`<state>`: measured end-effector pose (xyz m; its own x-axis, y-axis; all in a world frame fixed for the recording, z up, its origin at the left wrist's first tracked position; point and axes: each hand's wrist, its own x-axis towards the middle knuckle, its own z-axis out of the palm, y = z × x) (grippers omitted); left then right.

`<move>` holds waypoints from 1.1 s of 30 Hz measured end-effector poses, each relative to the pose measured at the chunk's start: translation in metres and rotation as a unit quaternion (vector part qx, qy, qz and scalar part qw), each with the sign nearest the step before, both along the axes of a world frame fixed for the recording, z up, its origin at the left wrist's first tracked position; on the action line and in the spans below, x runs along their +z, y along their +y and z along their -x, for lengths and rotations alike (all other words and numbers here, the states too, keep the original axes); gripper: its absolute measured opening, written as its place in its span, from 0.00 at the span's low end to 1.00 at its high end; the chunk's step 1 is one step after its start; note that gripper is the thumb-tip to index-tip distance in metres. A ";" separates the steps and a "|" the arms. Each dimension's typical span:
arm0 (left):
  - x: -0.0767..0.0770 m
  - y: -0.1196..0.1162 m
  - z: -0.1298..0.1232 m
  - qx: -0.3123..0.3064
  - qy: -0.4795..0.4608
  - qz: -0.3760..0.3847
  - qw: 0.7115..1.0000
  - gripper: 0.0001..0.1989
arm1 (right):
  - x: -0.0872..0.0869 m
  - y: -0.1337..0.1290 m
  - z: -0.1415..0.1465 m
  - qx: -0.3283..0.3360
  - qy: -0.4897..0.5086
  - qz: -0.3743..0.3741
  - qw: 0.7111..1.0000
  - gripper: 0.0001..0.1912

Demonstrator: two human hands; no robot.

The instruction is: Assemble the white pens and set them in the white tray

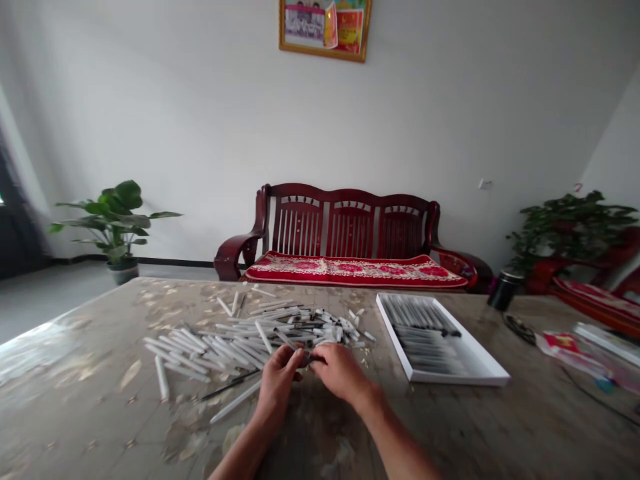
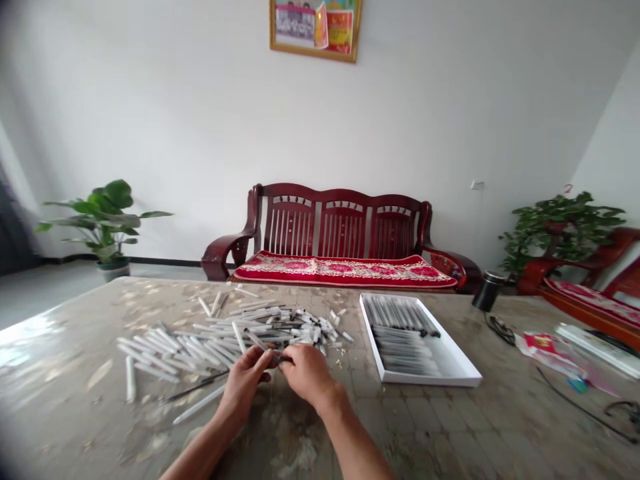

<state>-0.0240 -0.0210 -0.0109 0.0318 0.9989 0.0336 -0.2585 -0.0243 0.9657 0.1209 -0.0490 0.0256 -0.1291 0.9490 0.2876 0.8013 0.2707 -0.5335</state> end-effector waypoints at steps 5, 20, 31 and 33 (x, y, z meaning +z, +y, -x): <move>0.000 -0.002 -0.002 -0.033 0.011 0.026 0.999 0.26 | 0.007 0.015 -0.028 0.018 0.077 0.043 0.996 0.09; -0.011 0.000 -0.005 -0.085 0.081 0.003 0.993 0.19 | 0.026 -0.043 -0.240 -0.265 -0.153 -0.006 0.952 0.11; -0.012 0.000 -0.002 -0.083 0.106 -0.009 0.991 0.20 | 0.019 -0.046 -0.276 -0.283 -0.320 0.033 0.904 0.11; -0.013 -0.001 -0.002 -0.084 0.112 -0.013 0.990 0.19 | 0.020 -0.043 -0.275 -0.280 -0.331 0.033 0.901 0.11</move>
<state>-0.0220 -0.0216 -0.0239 0.2062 0.9780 0.0330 -0.0402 -0.0253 0.9989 0.3961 -0.0921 0.0451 0.2526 0.9308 0.2641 0.9508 -0.2893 0.1105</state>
